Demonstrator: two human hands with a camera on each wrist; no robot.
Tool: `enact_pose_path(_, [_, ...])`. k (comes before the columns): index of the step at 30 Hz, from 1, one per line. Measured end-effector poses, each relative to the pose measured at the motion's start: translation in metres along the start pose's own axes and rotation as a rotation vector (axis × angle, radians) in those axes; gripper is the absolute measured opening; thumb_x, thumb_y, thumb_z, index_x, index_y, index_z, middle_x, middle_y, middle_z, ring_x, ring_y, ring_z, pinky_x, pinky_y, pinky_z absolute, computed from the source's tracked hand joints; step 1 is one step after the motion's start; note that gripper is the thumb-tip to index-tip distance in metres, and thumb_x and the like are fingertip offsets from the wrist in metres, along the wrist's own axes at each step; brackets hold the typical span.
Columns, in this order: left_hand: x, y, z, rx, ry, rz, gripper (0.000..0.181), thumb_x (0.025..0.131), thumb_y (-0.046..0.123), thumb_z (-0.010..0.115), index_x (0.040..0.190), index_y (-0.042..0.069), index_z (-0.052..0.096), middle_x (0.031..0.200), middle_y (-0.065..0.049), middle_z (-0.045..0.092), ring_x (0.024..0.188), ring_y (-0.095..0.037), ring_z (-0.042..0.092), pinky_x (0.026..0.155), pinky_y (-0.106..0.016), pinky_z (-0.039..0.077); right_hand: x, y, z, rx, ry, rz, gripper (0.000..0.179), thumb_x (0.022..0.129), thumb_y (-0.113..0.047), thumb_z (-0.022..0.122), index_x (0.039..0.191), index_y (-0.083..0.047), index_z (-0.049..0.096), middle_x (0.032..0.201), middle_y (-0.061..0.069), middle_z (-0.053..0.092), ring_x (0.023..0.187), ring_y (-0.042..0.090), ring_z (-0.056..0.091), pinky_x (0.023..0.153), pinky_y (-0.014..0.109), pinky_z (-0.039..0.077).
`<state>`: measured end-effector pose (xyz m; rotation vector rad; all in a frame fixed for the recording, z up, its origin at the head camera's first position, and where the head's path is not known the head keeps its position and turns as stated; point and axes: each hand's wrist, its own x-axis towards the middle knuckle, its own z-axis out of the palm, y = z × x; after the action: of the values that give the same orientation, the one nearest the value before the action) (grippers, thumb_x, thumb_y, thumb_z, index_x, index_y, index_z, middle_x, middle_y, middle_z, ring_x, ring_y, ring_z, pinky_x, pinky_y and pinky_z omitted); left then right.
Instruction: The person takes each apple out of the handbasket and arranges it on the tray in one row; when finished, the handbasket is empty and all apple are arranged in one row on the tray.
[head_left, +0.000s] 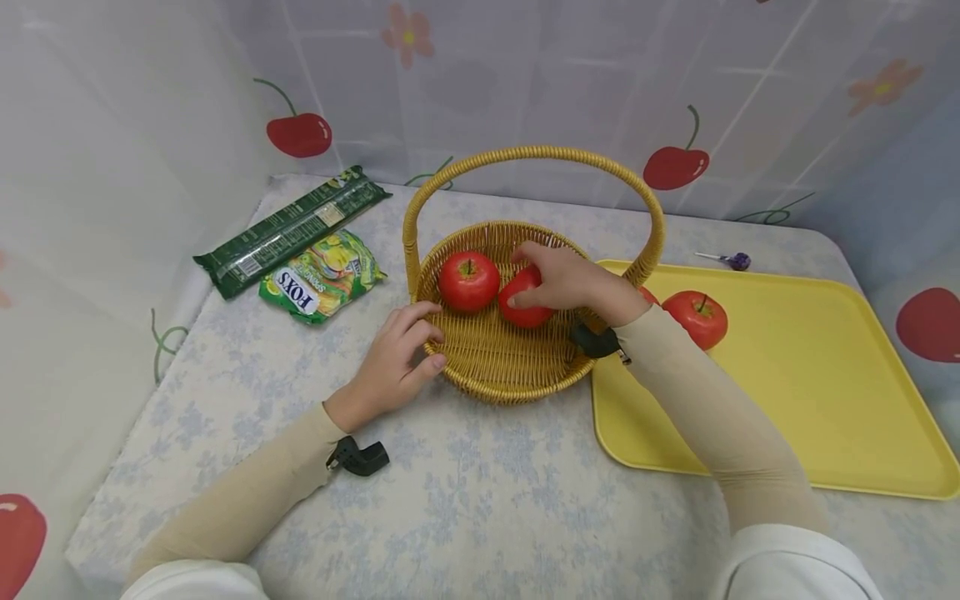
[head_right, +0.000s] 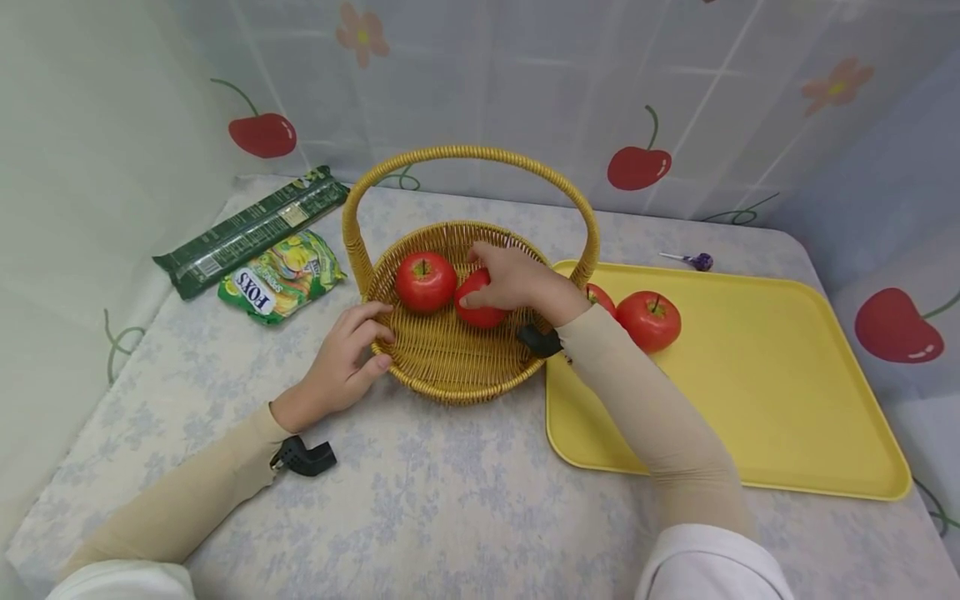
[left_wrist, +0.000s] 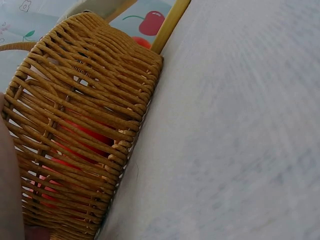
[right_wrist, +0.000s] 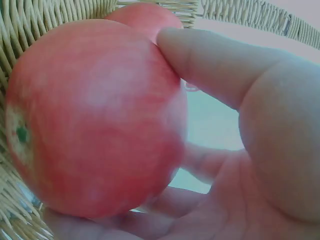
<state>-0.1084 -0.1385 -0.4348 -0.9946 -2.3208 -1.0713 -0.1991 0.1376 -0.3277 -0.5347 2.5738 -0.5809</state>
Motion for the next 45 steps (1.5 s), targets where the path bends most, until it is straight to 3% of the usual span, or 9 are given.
enact_pose_path(4, [0.0, 0.0, 0.0, 0.001, -0.001, -0.003, 0.064, 0.106, 0.063, 0.032, 0.098, 0.008, 0.063, 0.132, -0.025, 0.058, 0.112, -0.04, 0.056, 0.096, -0.055, 0.043, 0.0, -0.001, -0.001, -0.002, -0.002, 0.011, 0.07, 0.09, -0.033, 0.074, 0.148, -0.008, 0.045, 0.138, 0.017, 0.059, 0.121, 0.032, 0.059, 0.098, 0.048, 0.053])
enact_pose_path(13, [0.001, -0.001, 0.0, -0.004, -0.002, -0.012, 0.064, 0.105, 0.064, 0.032, 0.098, 0.008, 0.063, 0.133, -0.023, 0.058, 0.113, -0.038, 0.055, 0.097, -0.055, 0.043, -0.002, -0.004, -0.008, -0.034, -0.044, 0.003, 0.057, 0.09, -0.019, 0.065, 0.145, -0.005, 0.055, 0.142, 0.017, 0.06, 0.115, 0.029, 0.058, 0.089, 0.042, 0.051])
enact_pose_path(14, [0.001, -0.001, 0.0, -0.003, -0.002, -0.012, 0.064, 0.105, 0.064, 0.032, 0.098, 0.008, 0.063, 0.133, -0.023, 0.058, 0.114, -0.038, 0.055, 0.097, -0.055, 0.043, -0.002, -0.004, -0.009, -0.035, -0.052, -0.001, 0.056, 0.09, -0.017, 0.064, 0.145, -0.006, 0.056, 0.142, 0.017, 0.06, 0.112, 0.027, 0.057, 0.086, 0.04, 0.051])
enact_pose_path(17, [0.001, -0.001, -0.001, 0.0, -0.006, -0.013, 0.065, 0.105, 0.064, 0.031, 0.098, 0.008, 0.063, 0.133, -0.024, 0.058, 0.114, -0.038, 0.055, 0.098, -0.055, 0.043, -0.002, -0.006, -0.011, -0.032, -0.087, -0.001, 0.057, 0.091, -0.012, 0.059, 0.147, -0.009, 0.054, 0.138, 0.015, 0.062, 0.085, 0.021, 0.052, 0.073, 0.033, 0.045])
enact_pose_path(21, [0.001, -0.001, -0.001, 0.002, -0.014, -0.017, 0.065, 0.105, 0.064, 0.03, 0.098, 0.008, 0.063, 0.132, -0.025, 0.059, 0.113, -0.039, 0.055, 0.098, -0.055, 0.043, -0.001, -0.006, -0.011, -0.064, -0.094, -0.008, 0.059, 0.091, -0.011, 0.058, 0.15, -0.009, 0.051, 0.134, 0.015, 0.063, 0.074, 0.019, 0.042, 0.068, 0.032, 0.039])
enact_pose_path(25, [0.0, -0.001, -0.002, 0.003, -0.017, -0.017, 0.065, 0.105, 0.064, 0.031, 0.097, 0.008, 0.063, 0.132, -0.025, 0.059, 0.112, -0.04, 0.055, 0.097, -0.054, 0.043, 0.002, -0.005, -0.008, -0.129, -0.025, -0.027, 0.062, 0.087, -0.017, 0.072, 0.146, -0.007, 0.054, 0.133, 0.017, 0.064, 0.101, 0.028, 0.057, 0.084, 0.04, 0.051])
enact_pose_path(28, [0.0, -0.001, -0.001, 0.001, -0.012, -0.009, 0.064, 0.105, 0.064, 0.031, 0.097, 0.008, 0.062, 0.132, -0.025, 0.058, 0.111, -0.041, 0.056, 0.096, -0.054, 0.043, 0.004, -0.006, -0.004, -0.164, 0.029, -0.037, 0.068, 0.082, -0.022, 0.082, 0.143, -0.007, 0.056, 0.132, 0.018, 0.063, 0.116, 0.034, 0.058, 0.094, 0.047, 0.052])
enact_pose_path(34, [0.0, -0.002, 0.0, 0.002, -0.006, 0.003, 0.063, 0.105, 0.063, 0.032, 0.097, 0.008, 0.063, 0.132, -0.024, 0.058, 0.111, -0.039, 0.056, 0.095, -0.054, 0.043, 0.009, -0.007, -0.001, -0.154, 0.076, -0.057, 0.071, 0.082, -0.018, 0.083, 0.144, -0.008, 0.05, 0.134, 0.018, 0.059, 0.116, 0.033, 0.056, 0.094, 0.047, 0.051])
enact_pose_path(45, [0.001, -0.001, -0.001, 0.004, -0.011, -0.001, 0.063, 0.106, 0.063, 0.032, 0.097, 0.008, 0.062, 0.132, -0.024, 0.058, 0.111, -0.038, 0.055, 0.095, -0.053, 0.043, 0.009, -0.008, 0.0, -0.134, 0.056, -0.08, 0.054, 0.083, -0.014, 0.077, 0.135, -0.008, 0.062, 0.14, 0.02, 0.052, 0.116, 0.032, 0.053, 0.091, 0.045, 0.053])
